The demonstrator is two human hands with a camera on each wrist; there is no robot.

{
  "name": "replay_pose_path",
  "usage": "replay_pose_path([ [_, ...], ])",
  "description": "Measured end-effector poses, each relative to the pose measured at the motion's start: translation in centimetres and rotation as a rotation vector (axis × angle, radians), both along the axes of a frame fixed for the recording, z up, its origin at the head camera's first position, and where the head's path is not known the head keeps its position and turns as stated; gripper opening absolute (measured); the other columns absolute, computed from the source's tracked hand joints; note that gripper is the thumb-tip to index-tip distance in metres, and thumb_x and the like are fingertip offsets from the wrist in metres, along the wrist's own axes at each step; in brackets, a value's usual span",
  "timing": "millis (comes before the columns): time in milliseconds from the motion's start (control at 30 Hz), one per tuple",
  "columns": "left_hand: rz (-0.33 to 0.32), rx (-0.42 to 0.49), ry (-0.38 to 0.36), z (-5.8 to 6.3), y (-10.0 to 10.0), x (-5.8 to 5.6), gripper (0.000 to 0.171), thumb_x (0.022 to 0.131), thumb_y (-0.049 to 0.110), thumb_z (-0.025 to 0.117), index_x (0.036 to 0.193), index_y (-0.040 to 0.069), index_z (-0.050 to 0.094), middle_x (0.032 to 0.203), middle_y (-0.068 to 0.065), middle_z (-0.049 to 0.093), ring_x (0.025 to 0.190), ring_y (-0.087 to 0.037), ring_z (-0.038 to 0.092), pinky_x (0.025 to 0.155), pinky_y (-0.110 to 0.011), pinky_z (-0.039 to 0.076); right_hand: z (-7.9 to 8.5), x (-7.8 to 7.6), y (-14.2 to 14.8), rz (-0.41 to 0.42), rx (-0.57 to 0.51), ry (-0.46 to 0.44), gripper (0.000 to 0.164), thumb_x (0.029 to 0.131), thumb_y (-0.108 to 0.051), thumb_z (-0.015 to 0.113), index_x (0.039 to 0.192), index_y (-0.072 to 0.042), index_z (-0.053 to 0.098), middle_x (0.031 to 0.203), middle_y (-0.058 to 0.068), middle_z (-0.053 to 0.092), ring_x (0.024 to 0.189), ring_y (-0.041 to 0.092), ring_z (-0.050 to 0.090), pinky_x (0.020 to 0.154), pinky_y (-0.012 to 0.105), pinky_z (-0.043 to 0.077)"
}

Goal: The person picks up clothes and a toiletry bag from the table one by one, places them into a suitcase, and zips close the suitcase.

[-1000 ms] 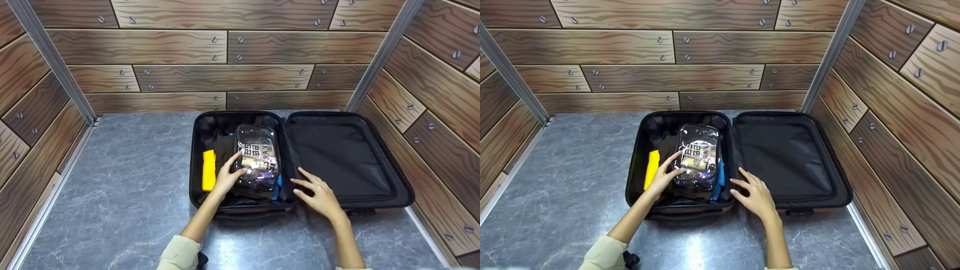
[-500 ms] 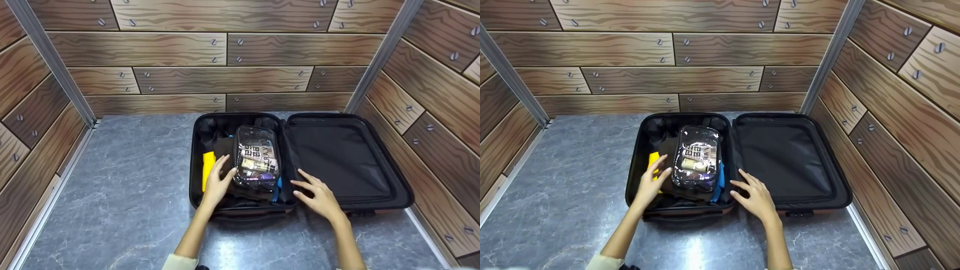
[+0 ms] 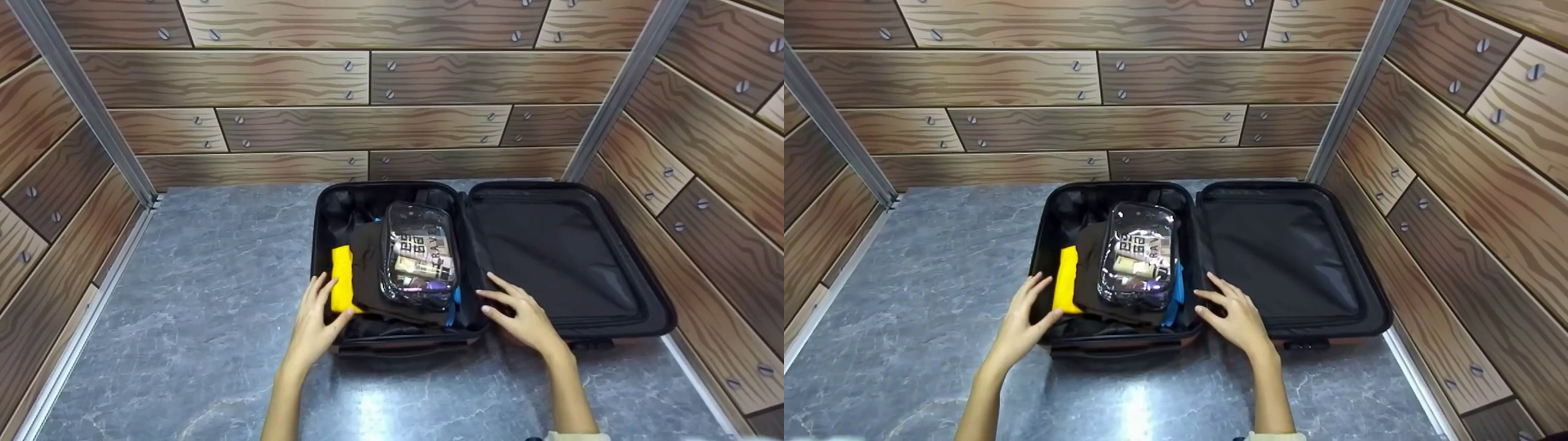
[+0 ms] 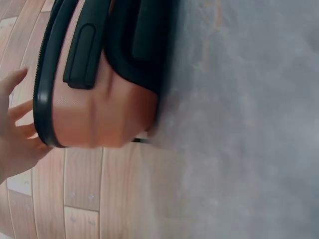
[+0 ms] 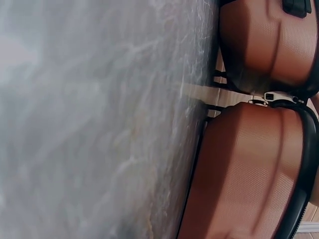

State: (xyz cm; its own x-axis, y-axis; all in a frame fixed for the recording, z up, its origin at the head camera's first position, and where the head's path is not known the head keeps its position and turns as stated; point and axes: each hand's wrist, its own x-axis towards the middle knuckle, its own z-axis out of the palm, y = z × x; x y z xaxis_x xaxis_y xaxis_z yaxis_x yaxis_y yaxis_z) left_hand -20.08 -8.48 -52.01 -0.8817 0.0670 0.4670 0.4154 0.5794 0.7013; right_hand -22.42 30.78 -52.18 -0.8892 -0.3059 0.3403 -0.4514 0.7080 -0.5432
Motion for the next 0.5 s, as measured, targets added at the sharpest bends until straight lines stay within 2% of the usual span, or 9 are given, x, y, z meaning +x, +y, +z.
replay_pose_path([
  [133, -0.011, -0.067, -0.074, -0.9, -0.3, 0.3, 0.072, 0.08, 0.037, 0.069, 0.136, 0.002, 0.04, 0.146, -0.02, 0.021, 0.134, -0.037, 0.011, 0.101, -0.059, 0.018, 0.4, 0.1, 0.1, 0.016, -0.034, -0.055, 0.036, 0.086, -0.033, 0.064, 0.12, -0.024, 0.063, 0.141, -0.002, 0.039, 0.126, 0.025, 0.035, 0.096, 0.053, 0.03],
  [233, -0.032, -0.084, -0.103, -1.3, -0.4, 0.6, 0.082, 0.078, 0.04, 0.07, 0.14, 0.002, 0.034, 0.149, -0.02, 0.011, 0.135, -0.038, 0.005, 0.102, -0.059, 0.016, 0.7, 0.4, 0.5, 0.003, -0.075, -0.041, 0.036, 0.086, -0.029, 0.064, 0.122, -0.023, 0.062, 0.138, 0.0, 0.043, 0.124, 0.024, 0.037, 0.098, 0.048, 0.031],
  [400, -0.048, -0.103, -0.093, -1.5, -0.5, 0.6, 0.091, 0.073, 0.046, 0.073, 0.143, 0.005, 0.031, 0.15, -0.018, 0.007, 0.136, -0.036, 0.003, 0.103, -0.057, 0.016, 1.2, 0.9, 2.6, -0.11, -0.16, 0.09, 0.034, 0.085, -0.015, 0.067, 0.119, -0.017, 0.064, 0.129, 0.004, 0.053, 0.119, 0.023, 0.045, 0.101, 0.026, 0.029],
  [500, -0.038, -0.11, -0.07, -1.6, -0.5, 0.5, 0.092, 0.071, 0.048, 0.074, 0.141, 0.003, 0.033, 0.15, -0.017, 0.01, 0.135, -0.036, 0.006, 0.103, -0.056, 0.018, 1.4, 1.3, 4.6, -0.215, -0.186, 0.186, 0.032, 0.083, -0.009, 0.068, 0.115, -0.011, 0.066, 0.125, 0.008, 0.056, 0.115, 0.027, 0.048, 0.1, 0.019, 0.027],
])
